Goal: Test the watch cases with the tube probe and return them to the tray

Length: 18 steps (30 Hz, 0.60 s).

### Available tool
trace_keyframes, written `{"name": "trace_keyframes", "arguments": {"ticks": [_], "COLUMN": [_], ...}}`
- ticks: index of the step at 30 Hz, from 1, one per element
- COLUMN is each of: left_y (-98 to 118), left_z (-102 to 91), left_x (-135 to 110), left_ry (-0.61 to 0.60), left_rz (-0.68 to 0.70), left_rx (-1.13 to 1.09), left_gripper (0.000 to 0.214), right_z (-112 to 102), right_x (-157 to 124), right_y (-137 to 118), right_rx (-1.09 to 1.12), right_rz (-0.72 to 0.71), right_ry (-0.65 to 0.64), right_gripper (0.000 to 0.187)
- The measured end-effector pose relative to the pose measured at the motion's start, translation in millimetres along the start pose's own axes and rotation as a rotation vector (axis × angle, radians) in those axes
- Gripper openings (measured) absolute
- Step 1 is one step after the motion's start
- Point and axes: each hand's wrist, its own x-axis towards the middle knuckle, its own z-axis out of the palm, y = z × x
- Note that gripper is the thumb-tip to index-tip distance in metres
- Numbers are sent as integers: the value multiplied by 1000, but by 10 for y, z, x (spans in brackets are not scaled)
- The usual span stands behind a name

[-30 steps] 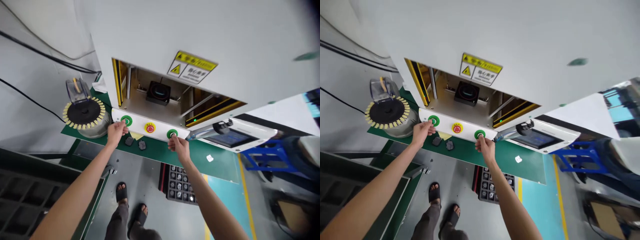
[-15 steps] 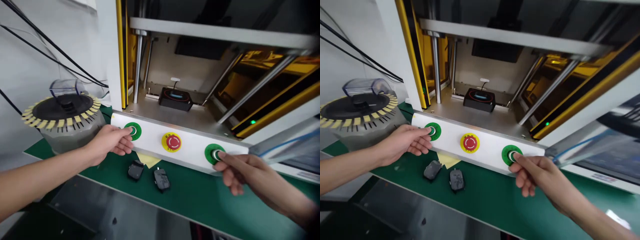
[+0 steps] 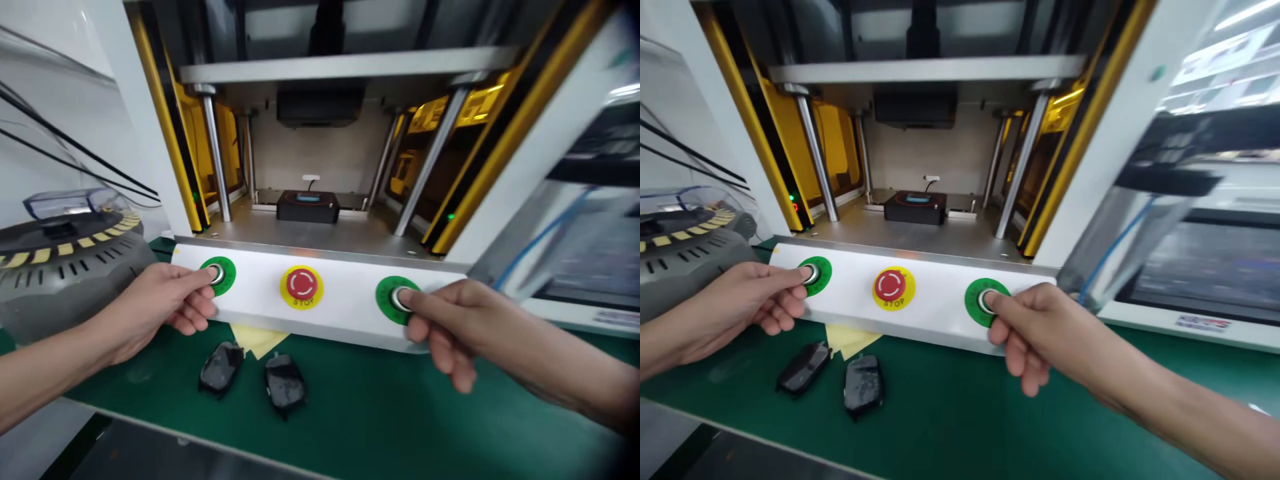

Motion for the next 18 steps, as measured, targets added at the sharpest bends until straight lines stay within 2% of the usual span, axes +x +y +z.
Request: {"name": "trace_keyframes", "arguments": {"ticks": [2, 4, 10, 14, 18], "left_y": [-21, -51, -73, -70, -114], "left_z": [-2, -19, -88, -89, -97], "left_x": [-19, -28, -5, 0, 27], "left_ry": [-5, -24, -78, -94, -107], "left_rz": [25, 66, 80, 94, 109], "left_rx": [-13, -25, -40, -44, -58], "left_gripper": [41, 43, 51, 49, 51], "right_z": [24, 58, 200, 271, 305], "right_x": [-34, -78, -240, -315, -330], "right_y": [-77, -117, -11, 75, 154], "right_rx": [7, 28, 53, 67, 59], "right_rz": [97, 115, -81, -184, -220], "right_ry": [-67, -70, 32, 161, 199], "right_gripper": [59, 63, 76, 74, 72]}}
